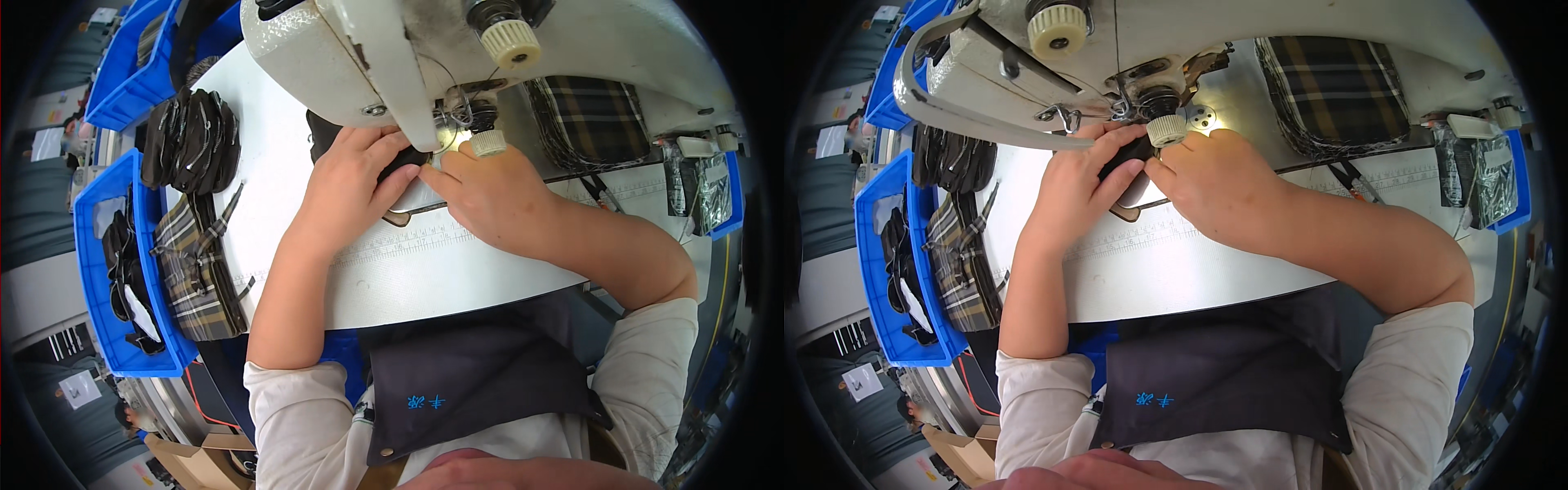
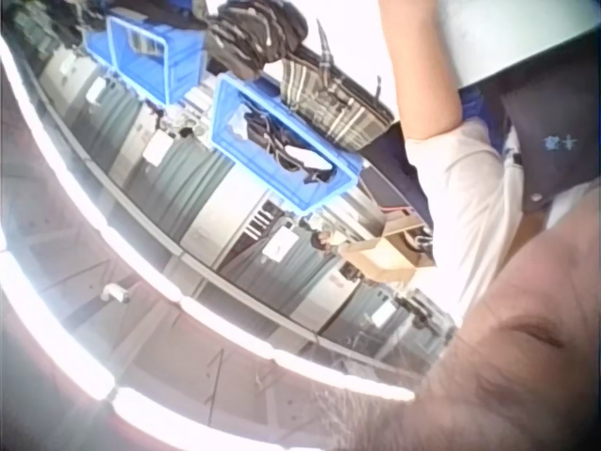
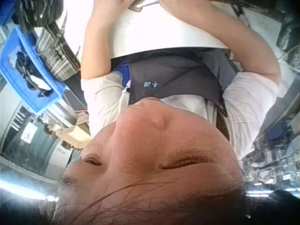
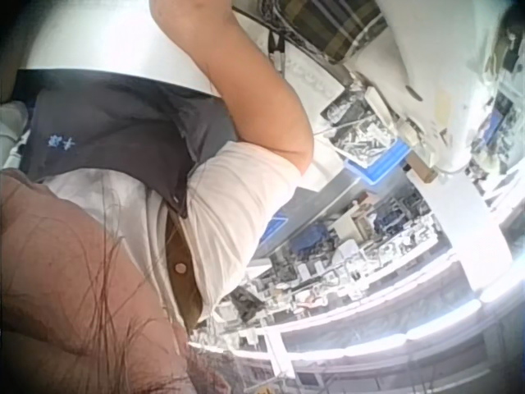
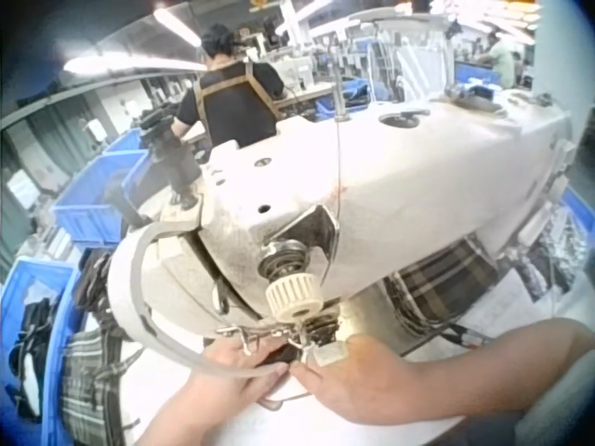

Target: The person operates an industrial sewing machine to stitch a zipper onto a small black fabric pouch. They guide the pouch under the needle, aligning the zipper teeth with the fabric edge, and sew along the length of the zipper. The person periodically stops to adjust the pouch and reposition it for the next seam.

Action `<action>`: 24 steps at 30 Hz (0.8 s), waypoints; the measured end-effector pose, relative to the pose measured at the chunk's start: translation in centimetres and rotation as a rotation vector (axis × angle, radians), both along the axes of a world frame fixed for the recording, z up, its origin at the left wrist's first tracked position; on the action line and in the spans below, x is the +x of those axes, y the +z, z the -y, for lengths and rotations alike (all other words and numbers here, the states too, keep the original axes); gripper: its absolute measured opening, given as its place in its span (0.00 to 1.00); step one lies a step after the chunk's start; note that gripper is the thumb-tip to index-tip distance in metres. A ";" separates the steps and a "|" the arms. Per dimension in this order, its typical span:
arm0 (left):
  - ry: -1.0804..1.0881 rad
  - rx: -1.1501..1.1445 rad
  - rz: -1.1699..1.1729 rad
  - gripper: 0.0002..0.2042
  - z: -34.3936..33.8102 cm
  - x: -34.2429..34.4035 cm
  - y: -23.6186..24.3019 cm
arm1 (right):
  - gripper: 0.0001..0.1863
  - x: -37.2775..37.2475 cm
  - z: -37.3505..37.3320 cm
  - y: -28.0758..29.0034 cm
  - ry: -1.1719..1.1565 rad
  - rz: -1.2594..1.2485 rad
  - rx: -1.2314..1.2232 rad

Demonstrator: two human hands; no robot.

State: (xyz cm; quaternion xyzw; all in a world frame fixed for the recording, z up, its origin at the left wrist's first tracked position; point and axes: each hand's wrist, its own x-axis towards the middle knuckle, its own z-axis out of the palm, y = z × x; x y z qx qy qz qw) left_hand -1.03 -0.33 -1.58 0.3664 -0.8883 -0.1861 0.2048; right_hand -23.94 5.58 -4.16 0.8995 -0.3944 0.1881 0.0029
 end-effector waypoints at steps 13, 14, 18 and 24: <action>0.065 -0.054 0.063 0.12 0.2 -0.5 -0.7 | 0.16 -0.2 -0.1 0.3 -0.014 -0.044 -0.012; 0.049 -0.062 0.057 0.12 0.2 -0.5 -0.6 | 0.21 -0.4 0.0 0.2 -0.009 -0.064 -0.012; -0.006 -0.118 0.046 0.11 0.4 -0.3 -0.5 | 0.27 -0.6 0.0 0.2 0.013 -0.082 0.001; 0.038 -0.146 0.040 0.10 0.1 -0.6 -0.9 | 0.27 -0.5 -0.1 0.3 0.008 -0.087 0.005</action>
